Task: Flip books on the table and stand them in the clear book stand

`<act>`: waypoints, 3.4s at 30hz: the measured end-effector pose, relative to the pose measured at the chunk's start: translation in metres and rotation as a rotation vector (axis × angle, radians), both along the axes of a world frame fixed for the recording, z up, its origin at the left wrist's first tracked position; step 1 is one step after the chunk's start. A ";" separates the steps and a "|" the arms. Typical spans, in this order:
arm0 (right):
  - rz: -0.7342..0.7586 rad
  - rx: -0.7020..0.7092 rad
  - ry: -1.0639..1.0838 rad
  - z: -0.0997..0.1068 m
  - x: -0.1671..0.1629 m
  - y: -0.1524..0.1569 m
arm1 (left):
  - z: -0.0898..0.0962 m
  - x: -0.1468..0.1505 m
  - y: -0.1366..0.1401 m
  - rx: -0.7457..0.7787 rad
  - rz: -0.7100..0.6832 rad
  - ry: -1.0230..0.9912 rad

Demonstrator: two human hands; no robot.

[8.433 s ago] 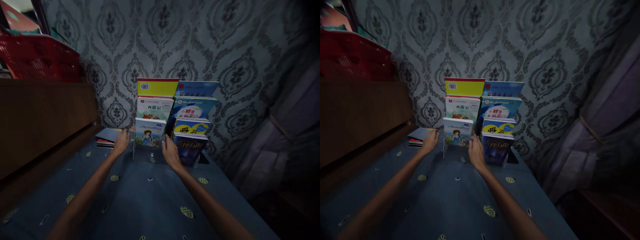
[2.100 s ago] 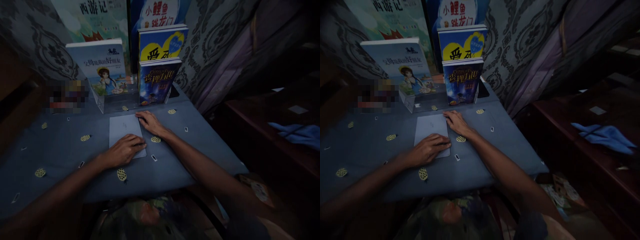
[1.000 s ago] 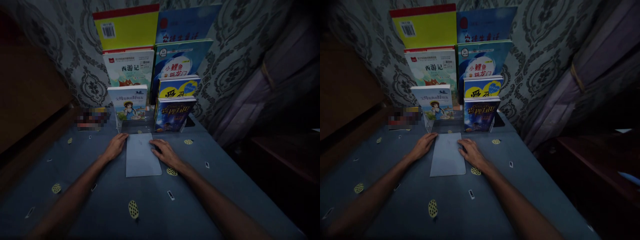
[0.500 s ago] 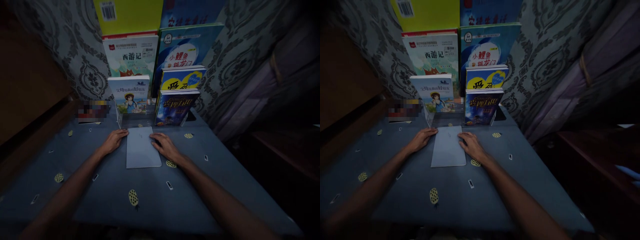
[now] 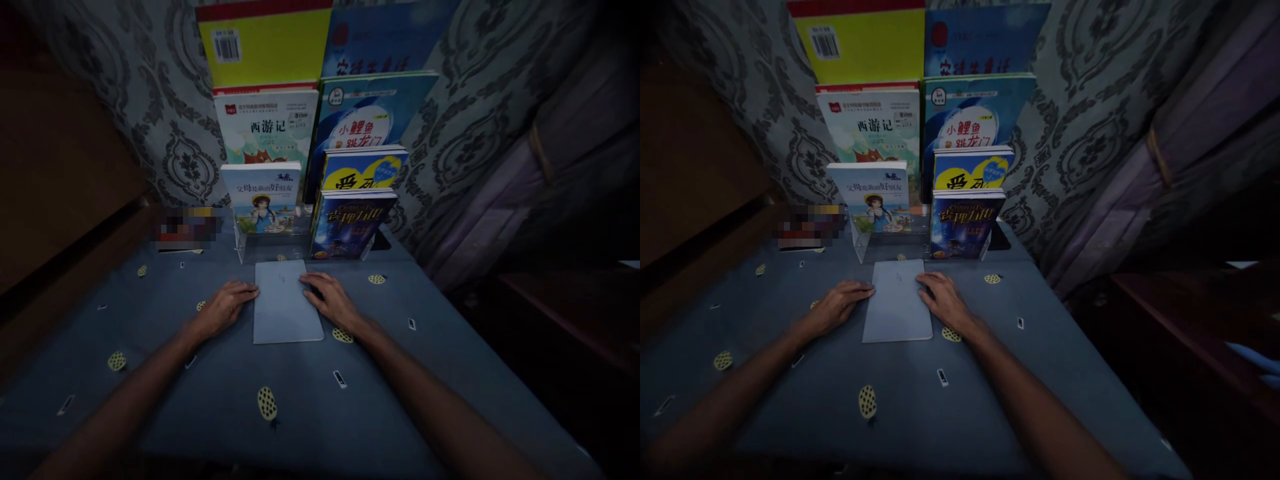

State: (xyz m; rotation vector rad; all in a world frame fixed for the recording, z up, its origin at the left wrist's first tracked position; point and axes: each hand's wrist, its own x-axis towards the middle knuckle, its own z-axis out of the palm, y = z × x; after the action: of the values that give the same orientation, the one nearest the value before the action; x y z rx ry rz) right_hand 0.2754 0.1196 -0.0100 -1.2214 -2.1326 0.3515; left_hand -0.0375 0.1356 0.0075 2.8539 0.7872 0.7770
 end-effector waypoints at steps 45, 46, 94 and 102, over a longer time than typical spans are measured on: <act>0.013 0.038 -0.056 -0.005 -0.002 -0.002 | -0.004 0.026 -0.010 -0.045 0.388 0.058; 0.016 0.041 -0.056 -0.005 -0.002 -0.002 | -0.007 0.028 -0.004 -0.056 0.415 0.056; 0.093 0.101 -0.073 0.018 -0.004 -0.015 | 0.006 0.053 -0.027 -0.598 -0.160 -0.324; 0.066 0.053 -0.122 0.025 -0.015 -0.023 | 0.013 0.057 -0.030 -0.965 -0.120 -0.381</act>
State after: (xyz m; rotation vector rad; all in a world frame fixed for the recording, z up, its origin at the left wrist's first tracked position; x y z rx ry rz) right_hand 0.2604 0.0964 0.0146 -1.1717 -2.2758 0.2521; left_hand 0.0199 0.1057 0.0210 1.8117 0.6672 0.6424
